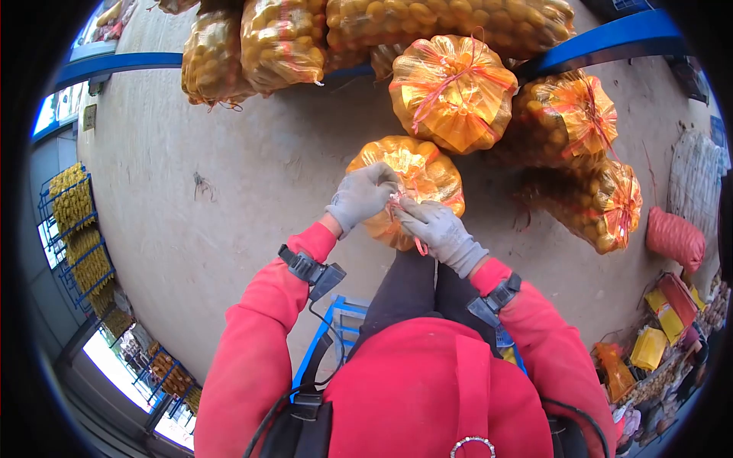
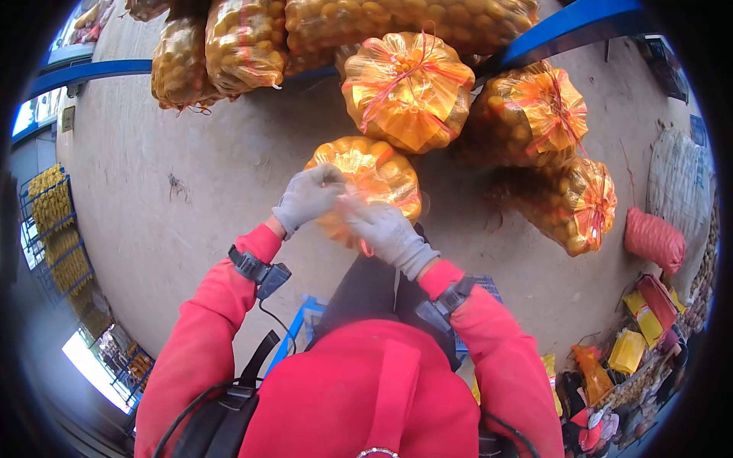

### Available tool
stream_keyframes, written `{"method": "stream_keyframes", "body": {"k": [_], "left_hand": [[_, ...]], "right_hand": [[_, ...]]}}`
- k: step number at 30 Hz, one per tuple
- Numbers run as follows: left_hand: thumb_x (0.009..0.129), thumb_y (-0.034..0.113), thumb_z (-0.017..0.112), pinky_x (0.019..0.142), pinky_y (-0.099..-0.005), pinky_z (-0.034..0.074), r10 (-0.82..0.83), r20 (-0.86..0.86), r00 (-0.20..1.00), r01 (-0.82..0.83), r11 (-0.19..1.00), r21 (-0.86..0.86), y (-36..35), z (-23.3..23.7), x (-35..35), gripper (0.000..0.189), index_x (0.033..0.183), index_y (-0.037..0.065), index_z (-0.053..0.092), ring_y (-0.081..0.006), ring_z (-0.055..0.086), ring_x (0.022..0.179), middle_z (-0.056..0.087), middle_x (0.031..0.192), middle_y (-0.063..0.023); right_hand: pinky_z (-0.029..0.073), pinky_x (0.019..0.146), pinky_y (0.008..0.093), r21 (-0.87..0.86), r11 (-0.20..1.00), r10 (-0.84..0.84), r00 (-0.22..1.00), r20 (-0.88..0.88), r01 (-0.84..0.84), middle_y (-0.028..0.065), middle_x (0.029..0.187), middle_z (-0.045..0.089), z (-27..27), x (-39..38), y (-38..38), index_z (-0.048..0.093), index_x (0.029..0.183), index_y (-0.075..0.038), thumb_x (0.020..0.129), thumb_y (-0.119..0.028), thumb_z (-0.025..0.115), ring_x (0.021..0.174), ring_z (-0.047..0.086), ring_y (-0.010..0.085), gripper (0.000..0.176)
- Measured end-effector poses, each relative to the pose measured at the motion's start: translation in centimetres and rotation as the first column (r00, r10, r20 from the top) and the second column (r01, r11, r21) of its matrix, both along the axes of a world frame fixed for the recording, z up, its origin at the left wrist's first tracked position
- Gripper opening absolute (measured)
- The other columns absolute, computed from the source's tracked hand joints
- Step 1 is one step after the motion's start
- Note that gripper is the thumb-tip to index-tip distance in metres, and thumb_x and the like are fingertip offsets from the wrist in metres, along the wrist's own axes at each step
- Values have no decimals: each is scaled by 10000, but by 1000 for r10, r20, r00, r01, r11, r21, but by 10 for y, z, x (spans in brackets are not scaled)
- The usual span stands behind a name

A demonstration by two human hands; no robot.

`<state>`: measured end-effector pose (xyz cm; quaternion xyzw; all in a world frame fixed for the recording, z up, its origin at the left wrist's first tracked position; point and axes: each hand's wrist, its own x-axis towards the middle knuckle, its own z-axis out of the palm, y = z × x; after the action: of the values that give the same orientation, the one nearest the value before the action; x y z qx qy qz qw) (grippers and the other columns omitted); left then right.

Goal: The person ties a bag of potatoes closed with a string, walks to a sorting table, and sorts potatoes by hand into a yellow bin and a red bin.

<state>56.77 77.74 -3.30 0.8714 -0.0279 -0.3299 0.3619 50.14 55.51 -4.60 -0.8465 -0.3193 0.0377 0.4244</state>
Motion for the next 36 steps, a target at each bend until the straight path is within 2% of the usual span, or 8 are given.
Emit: {"method": "stream_keyframes", "body": {"k": [3, 9, 14, 18, 23, 25, 28, 36], "left_hand": [[923, 171, 638, 790, -495, 571, -407, 340, 848, 289, 892, 347, 4, -14, 16, 174, 1094, 150, 656, -357, 724, 893, 671, 1068, -130], [942, 198, 608, 804, -509, 585, -406, 226, 885, 178, 745, 642, -17, -72, 58, 147, 1073, 137, 635, -347, 713, 1004, 648, 1071, -109], [847, 115, 647, 775, -468, 568, -584, 466, 665, 277, 772, 572, 31, -60, 31, 55, 899, 127, 663, -308, 679, 915, 626, 1031, -113], [833, 157, 668, 805, -430, 547, -574, 215, 791, 450, 782, 432, 49, -34, 20, 86, 917, 139, 658, -268, 656, 950, 626, 1040, -82], [859, 142, 621, 798, -436, 552, -779, 577, 246, 577, 596, 559, -2, -36, 79, 134, 992, 149, 638, -254, 655, 991, 619, 1083, -28], [883, 145, 615, 784, -457, 556, -656, 712, 251, 494, 719, 489, -36, -52, 83, 136, 1017, 147, 638, -285, 667, 1001, 628, 1131, -49], [930, 161, 595, 794, -491, 555, -410, 456, 790, 138, 843, 520, -35, -99, 58, 129, 1050, 148, 640, -343, 683, 1005, 641, 1155, -100], [938, 180, 560, 878, -502, 557, -307, 321, 896, 25, 756, 654, -36, -125, 67, 214, 1110, 131, 678, -400, 696, 1034, 714, 1098, -188]], "right_hand": [[575, 888, 395, -39, 998, -47, 974, -223, 39, 104, 1225, 694, 15, -18, 0, 704, 1185, -134, 806, -134, 728, 1067, 699, 284, 381], [575, 736, 439, -146, 958, -286, 872, -398, 248, 25, 1082, 691, -25, -93, 10, 712, 1004, -204, 829, -136, 706, 866, 703, 299, 188], [557, 788, 444, -149, 962, -268, 883, -384, 227, 9, 1107, 671, -21, -99, 6, 685, 940, -189, 835, -145, 667, 948, 686, 290, 116], [535, 862, 443, -72, 966, -258, 925, -280, 248, 23, 1182, 656, -10, -99, -6, 680, 931, -178, 761, -96, 711, 1054, 664, 285, 191], [542, 812, 432, 157, 958, -223, 967, -122, 241, 40, 1086, 684, 11, -74, 8, 676, 911, -171, 751, -74, 731, 1014, 667, 296, 195], [546, 781, 431, 392, 904, -108, 978, -179, 171, 48, 1010, 695, -4, -63, 30, 672, 898, -160, 785, -110, 717, 960, 670, 304, 132], [530, 721, 460, 278, 914, -125, 857, -500, 296, 111, 800, 672, -21, -80, 39, 672, 815, -124, 925, -273, 607, 785, 645, 365, 195], [472, 667, 482, 255, 797, -393, 791, -469, 548, 156, 711, 609, -37, -126, 61, 652, 765, -80, 977, -303, 599, 733, 605, 369, 313]]}}
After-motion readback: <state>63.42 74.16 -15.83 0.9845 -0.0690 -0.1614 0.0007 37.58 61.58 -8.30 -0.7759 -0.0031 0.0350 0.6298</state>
